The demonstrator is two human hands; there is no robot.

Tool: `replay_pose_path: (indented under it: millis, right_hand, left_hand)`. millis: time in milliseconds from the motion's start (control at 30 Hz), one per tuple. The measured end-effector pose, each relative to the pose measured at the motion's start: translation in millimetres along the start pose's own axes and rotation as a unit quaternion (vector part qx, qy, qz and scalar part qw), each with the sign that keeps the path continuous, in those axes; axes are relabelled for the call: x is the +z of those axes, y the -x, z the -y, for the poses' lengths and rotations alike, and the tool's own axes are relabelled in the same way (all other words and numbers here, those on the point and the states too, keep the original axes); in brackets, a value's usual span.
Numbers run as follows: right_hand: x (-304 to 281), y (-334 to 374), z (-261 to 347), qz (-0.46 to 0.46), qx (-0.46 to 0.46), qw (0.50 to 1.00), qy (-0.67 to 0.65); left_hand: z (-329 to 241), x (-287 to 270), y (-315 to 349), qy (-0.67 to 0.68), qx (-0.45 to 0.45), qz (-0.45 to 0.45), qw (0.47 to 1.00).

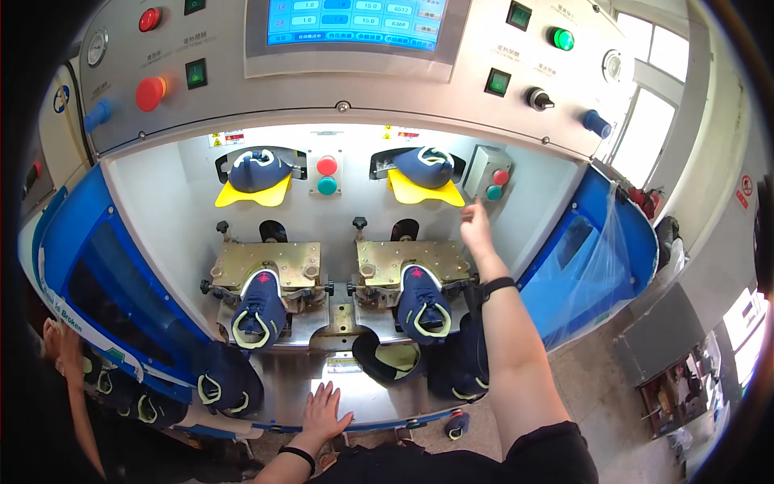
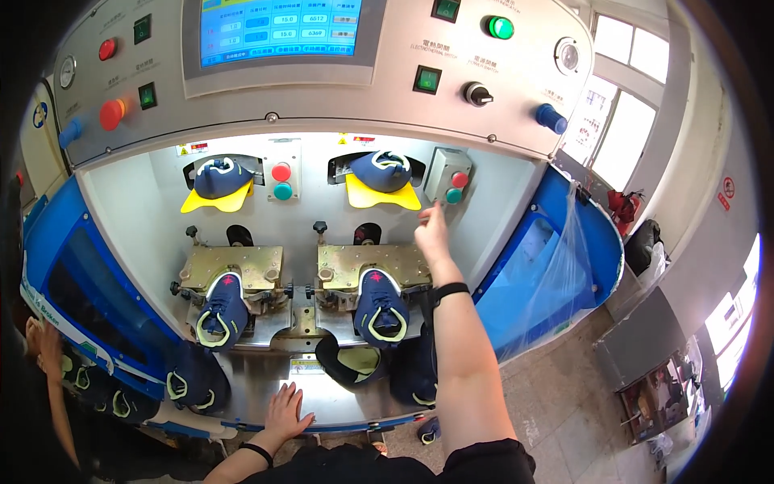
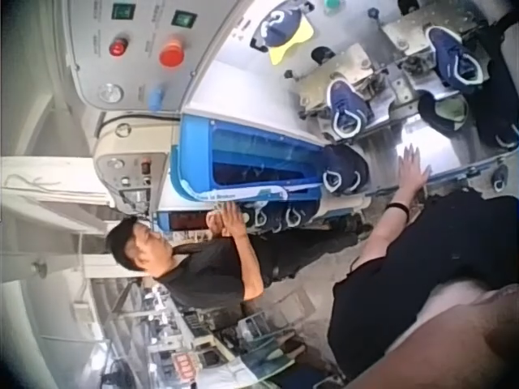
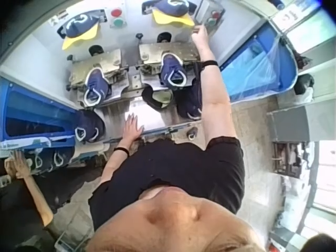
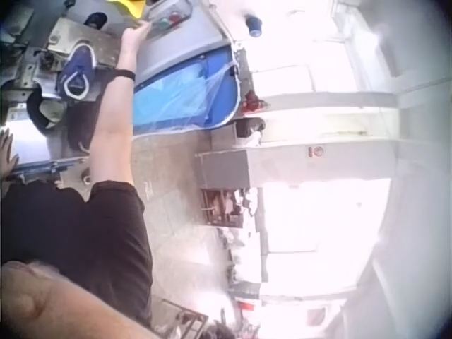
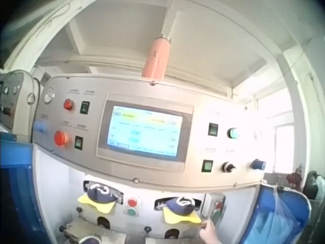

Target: Operates a shoe molding and heat-setting machine by placing shoe uppers onto molds and activating the machine cycles.

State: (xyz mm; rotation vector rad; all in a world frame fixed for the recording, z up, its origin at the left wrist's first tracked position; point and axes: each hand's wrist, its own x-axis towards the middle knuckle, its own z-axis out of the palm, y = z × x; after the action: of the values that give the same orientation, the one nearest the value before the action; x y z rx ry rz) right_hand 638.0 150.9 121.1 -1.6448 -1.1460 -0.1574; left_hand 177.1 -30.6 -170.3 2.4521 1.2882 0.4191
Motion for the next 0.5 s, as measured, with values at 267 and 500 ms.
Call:
replay_pose_path:
  millis: [267,500]
  right_hand:
    - [2.6,-8.4,-11.4,0.039,0.020,0.999,-0.007]
    - [-27.5,-16.8,-17.3,0.096,0.024,0.995,0.027]
  left_hand:
    - [-1.1,-1.8,-1.1,-0.006,0.016,-0.003,1.000]
    - [-1.5,-4.6,-0.1,0.000,0.010,0.013,1.000]
